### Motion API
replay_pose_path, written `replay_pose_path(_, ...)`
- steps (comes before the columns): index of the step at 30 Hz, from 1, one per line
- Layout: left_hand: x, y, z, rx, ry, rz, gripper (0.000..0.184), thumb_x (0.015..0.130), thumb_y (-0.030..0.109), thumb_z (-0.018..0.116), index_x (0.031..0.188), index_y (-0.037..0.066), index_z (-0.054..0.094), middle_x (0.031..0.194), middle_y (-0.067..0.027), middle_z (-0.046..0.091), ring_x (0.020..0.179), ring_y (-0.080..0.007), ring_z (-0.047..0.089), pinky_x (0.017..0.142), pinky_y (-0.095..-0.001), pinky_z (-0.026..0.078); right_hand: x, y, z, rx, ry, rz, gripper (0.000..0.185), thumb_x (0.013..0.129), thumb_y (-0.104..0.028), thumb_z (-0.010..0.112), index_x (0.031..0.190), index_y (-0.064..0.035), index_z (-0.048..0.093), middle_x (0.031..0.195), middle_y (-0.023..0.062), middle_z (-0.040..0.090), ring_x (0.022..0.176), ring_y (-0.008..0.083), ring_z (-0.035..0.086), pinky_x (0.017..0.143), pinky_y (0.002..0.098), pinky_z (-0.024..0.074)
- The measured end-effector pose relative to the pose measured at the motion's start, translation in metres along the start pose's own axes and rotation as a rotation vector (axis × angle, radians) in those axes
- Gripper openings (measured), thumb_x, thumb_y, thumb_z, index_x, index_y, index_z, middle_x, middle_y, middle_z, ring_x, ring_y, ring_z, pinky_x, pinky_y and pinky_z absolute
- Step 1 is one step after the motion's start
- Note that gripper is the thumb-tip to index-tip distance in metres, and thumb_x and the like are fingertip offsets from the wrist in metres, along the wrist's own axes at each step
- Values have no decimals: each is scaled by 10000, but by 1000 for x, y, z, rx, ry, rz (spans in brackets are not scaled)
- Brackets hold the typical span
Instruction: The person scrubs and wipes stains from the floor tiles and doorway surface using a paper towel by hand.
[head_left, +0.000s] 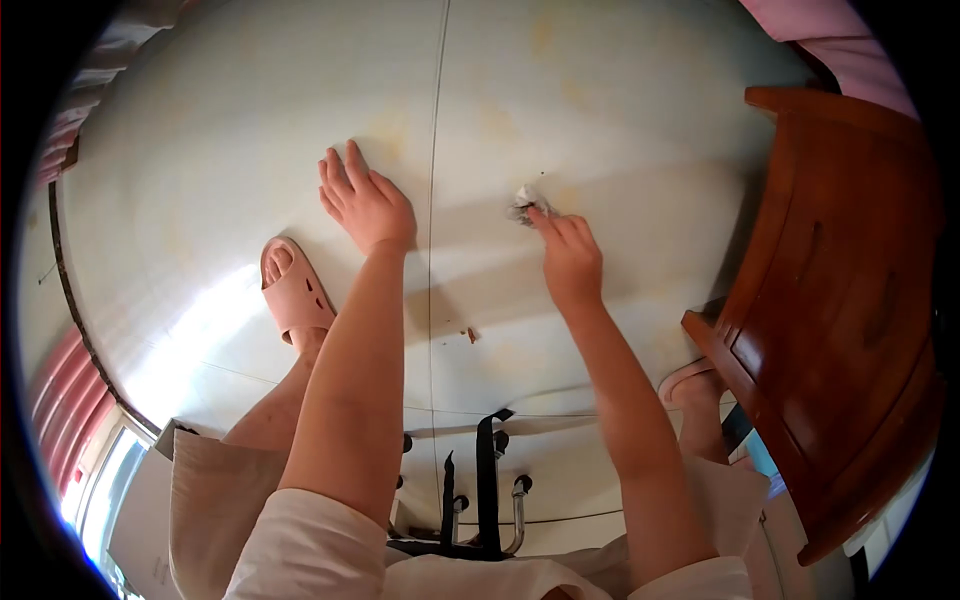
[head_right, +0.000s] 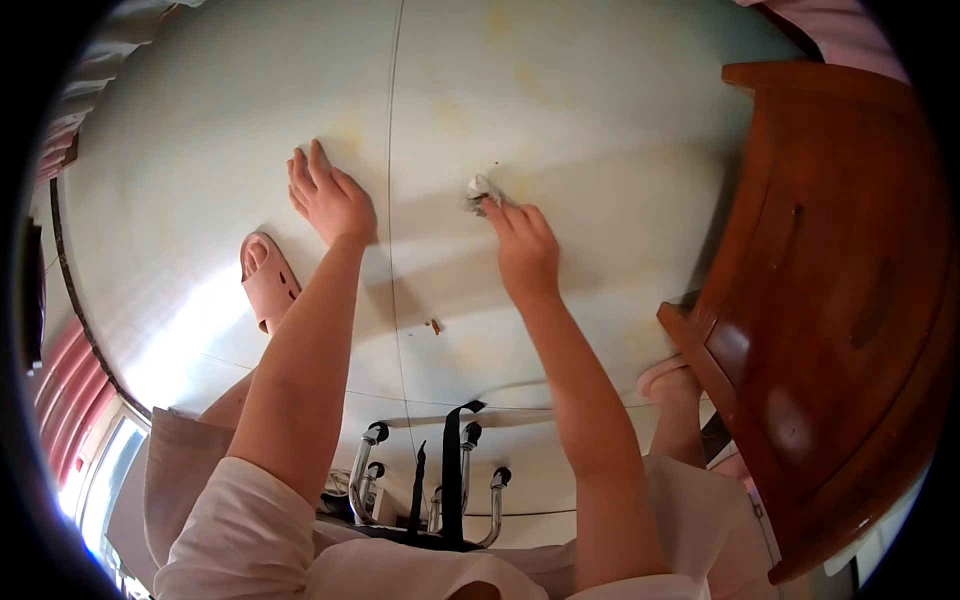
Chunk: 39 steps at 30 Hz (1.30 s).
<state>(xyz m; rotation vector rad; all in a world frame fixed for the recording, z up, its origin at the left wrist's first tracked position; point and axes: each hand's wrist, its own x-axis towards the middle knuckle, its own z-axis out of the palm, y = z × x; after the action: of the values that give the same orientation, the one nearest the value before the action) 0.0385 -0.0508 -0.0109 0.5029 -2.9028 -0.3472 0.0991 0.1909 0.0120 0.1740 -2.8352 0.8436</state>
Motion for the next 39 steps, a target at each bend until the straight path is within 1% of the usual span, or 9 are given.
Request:
replay_pose_path(5,-3,-1,-1,-31,29,5,507,975,198,373,1478,134,370,1538,-147,327,1465,-313,227,1194,-489,143,64,-2,9,21,-4,-2,362,742,86,607,1040,-92,708,905,58,672,881,247,608,753,360,542)
replay_pose_path(11,1,-1,-2,7,5,-17,504,975,186,367,1475,123,374,1541,-152,328,1461,-324,232,1193,-488,142,4,2,-9,35,-62,50,305,746,108,601,947,-101,695,851,80,648,864,272,609,729,379,531)
replay_pose_path(14,1,1,-3,-4,-8,7,510,978,193,360,1483,124,359,1548,-147,315,1467,-317,218,1196,-488,134,43,1,-1,-28,-95,10,285,738,109,600,918,-97,681,842,76,636,873,273,607,728,381,529)
replay_pose_path(15,1,1,-3,-16,-14,5,506,985,196,357,1486,124,358,1557,-146,295,1474,-319,197,1198,-497,128,59,1,3,18,-34,-59,183,742,69,598,872,-51,644,840,76,621,858,277,591,733,381,522)
replay_pose_path(19,1,0,-2,-4,-36,-17,502,994,199,353,1490,120,354,1569,-147,268,1481,-323,177,1200,-511,122,43,-9,1,-64,-96,75,187,737,70,595,872,-52,637,824,80,603,854,277,591,722,380,519)
replay_pose_path(26,-1,-2,0,8,-7,-2,510,989,210,347,1493,130,351,1555,-144,299,1475,-316,198,1196,-491,128,65,-6,7,21,-28,-27,217,722,96,605,872,-59,626,820,69,597,845,266,590,729,382,524)
replay_pose_path(32,3,0,-1,21,-43,-17,508,996,196,348,1496,109,334,1572,-147,263,1485,-328,167,1203,-507,112,16,-9,1,13,-58,78,265,702,146,576,852,-65,631,826,82,614,848,302,594,703,395,512)
replay_pose_path(34,1,-1,-3,-3,-30,-14,513,986,206,348,1492,124,347,1563,-135,288,1481,-309,186,1197,-494,121,34,-7,3,-35,-49,-20,233,715,96,596,876,-70,628,845,69,607,869,275,586,734,396,518)
replay_pose_path(39,-2,-5,0,2,-24,-11,513,985,210,351,1490,125,350,1564,-130,285,1482,-304,182,1197,-501,116,57,-12,8,-72,-79,82,289,731,82,615,963,-83,666,876,86,606,864,264,591,748,381,523)
